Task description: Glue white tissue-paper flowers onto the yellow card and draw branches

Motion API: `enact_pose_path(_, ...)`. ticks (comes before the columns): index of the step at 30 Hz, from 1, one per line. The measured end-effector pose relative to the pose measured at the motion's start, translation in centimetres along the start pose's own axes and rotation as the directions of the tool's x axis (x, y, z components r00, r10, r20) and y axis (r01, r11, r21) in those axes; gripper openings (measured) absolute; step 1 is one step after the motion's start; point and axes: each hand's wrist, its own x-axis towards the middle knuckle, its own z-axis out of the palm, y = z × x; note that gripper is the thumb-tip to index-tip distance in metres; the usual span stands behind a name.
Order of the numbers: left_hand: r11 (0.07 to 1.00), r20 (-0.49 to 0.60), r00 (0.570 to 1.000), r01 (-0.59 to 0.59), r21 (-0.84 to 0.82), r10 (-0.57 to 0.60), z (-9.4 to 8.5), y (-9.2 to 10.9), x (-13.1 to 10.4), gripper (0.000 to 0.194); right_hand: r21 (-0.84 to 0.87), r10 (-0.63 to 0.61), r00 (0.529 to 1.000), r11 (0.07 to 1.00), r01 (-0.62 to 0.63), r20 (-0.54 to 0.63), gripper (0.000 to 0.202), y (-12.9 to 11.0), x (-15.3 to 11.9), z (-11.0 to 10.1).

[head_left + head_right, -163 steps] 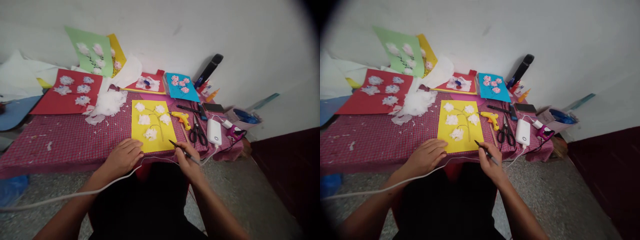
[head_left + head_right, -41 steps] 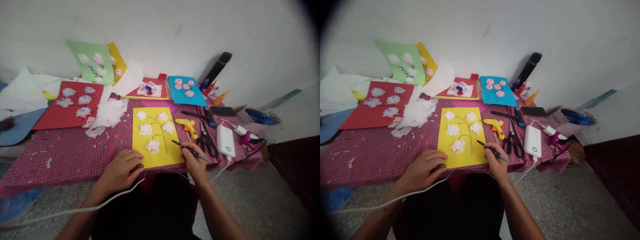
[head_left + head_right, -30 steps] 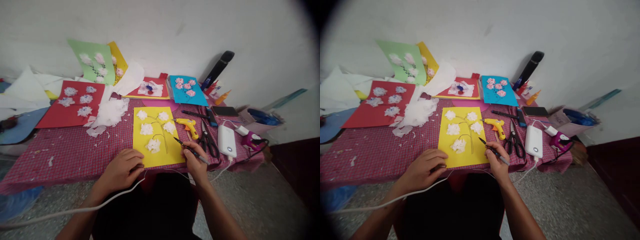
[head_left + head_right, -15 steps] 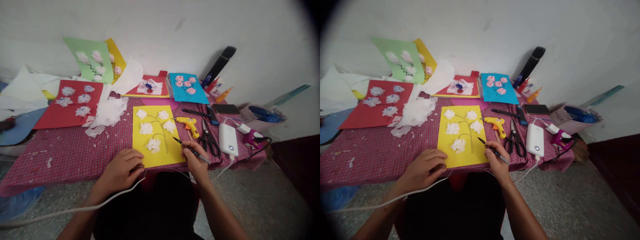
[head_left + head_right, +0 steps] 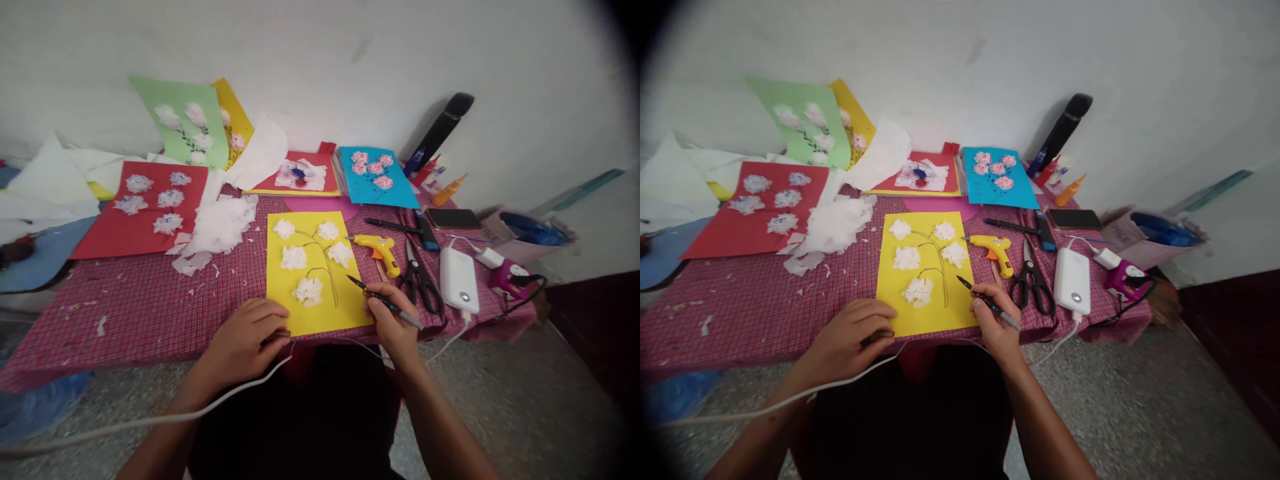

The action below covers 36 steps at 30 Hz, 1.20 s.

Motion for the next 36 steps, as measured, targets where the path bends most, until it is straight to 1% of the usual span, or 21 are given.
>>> enact_pose_path(9,1.0,-0.005,1.0,-0.003,-0.005,0.003,-0.1,0.1,0.1,0.001,-0.029,-0.021,1.0,0.999,0.021,-0.009,0.015,-0.1,0.0,0.1)
enact_pose_path(16,1.0,-0.021,1.0,-0.011,-0.005,0.011,-0.1,0.1,0.0,0.001,-0.027,-0.015,1.0,1.0,0.014,-0.017,0.016,0.1,0.0,0.1)
enact_pose_path(21,1.0,-0.006,1.0,-0.002,-0.007,0.002,-0.1,0.1,0.0,0.002,-0.032,-0.017,1.0,0.999,0.016,-0.025,0.016,0.0,0.0,0.2)
enact_pose_path(23,1.0,-0.003,1.0,0.0,-0.008,0.0,-0.1,0.0,0.0,0.002,-0.089,-0.053,0.999,0.995,0.051,-0.014,0.017,-0.4,0.1,0.4)
enact_pose_path(26,1.0,-0.009,1.0,-0.008,-0.011,0.008,0.0,0.0,0.0,0.002,-0.24,-0.149,0.987,0.957,0.161,0.067,0.018,-1.3,0.3,1.3)
enact_pose_path(28,1.0,-0.016,1.0,-0.013,-0.012,0.013,0.0,0.0,0.0,0.002,-0.312,-0.201,0.973,0.923,0.226,0.113,0.016,-2.1,0.7,2.2)
enact_pose_path(33,1.0,-0.017,1.0,-0.013,-0.011,0.013,-0.3,0.2,0.2,0.003,-0.389,-0.315,0.938,0.853,0.347,0.147,0.005,-3.4,2.7,4.2)
enact_pose_path(36,1.0,-0.015,1.0,-0.009,-0.014,0.009,-0.3,0.3,0.2,0.004,-0.391,-0.368,0.91,0.822,0.415,0.193,0.008,-3.6,4.4,4.6)
